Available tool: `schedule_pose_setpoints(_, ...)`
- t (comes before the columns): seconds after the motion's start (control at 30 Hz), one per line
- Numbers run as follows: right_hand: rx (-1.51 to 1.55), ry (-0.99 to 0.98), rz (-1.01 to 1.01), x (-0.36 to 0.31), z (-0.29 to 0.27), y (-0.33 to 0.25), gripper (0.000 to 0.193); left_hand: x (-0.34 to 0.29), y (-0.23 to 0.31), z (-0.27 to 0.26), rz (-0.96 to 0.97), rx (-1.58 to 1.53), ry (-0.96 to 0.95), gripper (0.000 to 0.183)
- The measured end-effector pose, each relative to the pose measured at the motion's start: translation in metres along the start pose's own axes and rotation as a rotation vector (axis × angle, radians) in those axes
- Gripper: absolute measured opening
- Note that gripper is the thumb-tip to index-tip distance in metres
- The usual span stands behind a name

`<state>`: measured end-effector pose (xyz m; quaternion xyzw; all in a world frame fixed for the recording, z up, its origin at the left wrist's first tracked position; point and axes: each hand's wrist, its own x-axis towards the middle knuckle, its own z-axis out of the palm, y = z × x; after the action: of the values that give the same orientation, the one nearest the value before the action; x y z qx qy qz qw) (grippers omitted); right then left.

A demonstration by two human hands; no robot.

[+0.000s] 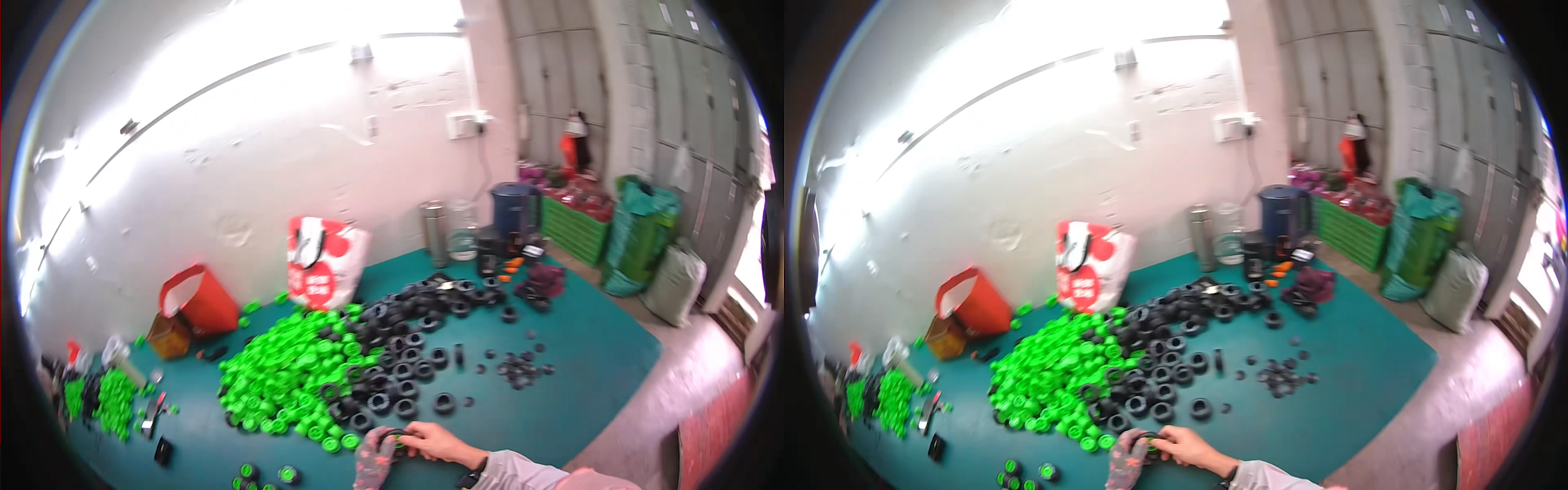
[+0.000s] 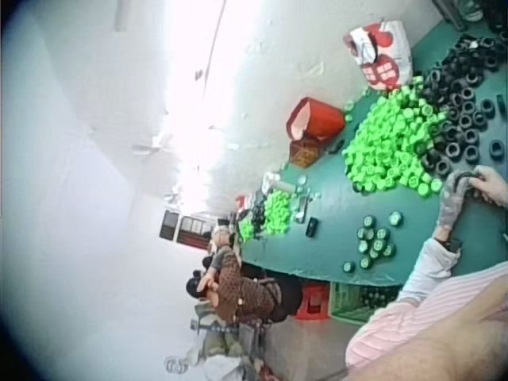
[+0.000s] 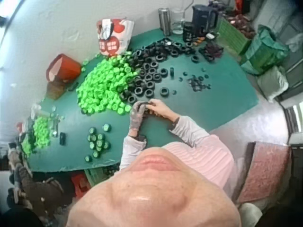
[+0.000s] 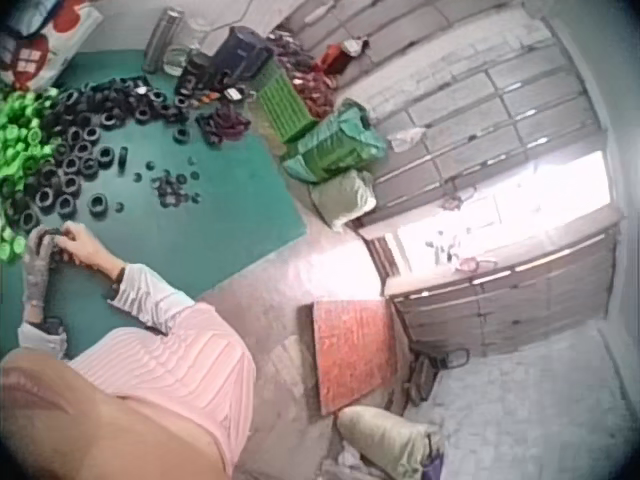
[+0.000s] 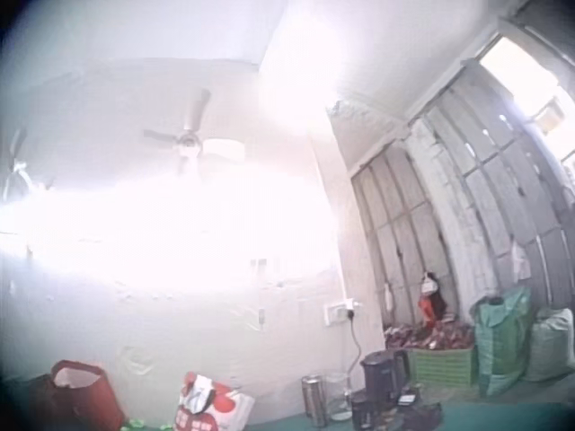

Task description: Assembling plastic toy wheels by fitting green rims into black tires.

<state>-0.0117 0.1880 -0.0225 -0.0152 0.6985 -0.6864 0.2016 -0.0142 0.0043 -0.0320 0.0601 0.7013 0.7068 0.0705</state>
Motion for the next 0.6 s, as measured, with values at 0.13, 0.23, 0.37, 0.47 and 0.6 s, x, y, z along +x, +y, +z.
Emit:
schedule_pose_setpoints(0.13,-0.018,0.032,-0.027,-0.009,-0.007,-0.004,0.028,0.013,-0.010,0.000,0.073,0.051,-0.070,0.029)
schedule_pose_setpoints(0.23,-0.015,0.063,-0.028,-0.009,-0.013,-0.004,0.030,0.015,0.005,0.009,0.009,0.058,-0.084,0.027)
schedule_pose_setpoints(0.37,-0.104,0.032,0.005,-0.001,0.006,-0.014,0.030,-0.004,0.025,-0.005,0.067,0.165,-0.035,0.024)
schedule_pose_setpoints(0.47,-0.121,0.035,0.053,-0.002,0.014,-0.019,0.028,-0.005,-0.002,-0.016,0.250,0.280,-0.011,0.023)
schedule_pose_setpoints(0.6,-0.157,0.203,0.027,-0.004,-0.001,-0.012,0.019,0.010,0.001,0.005,0.278,0.355,-0.018,0.037)
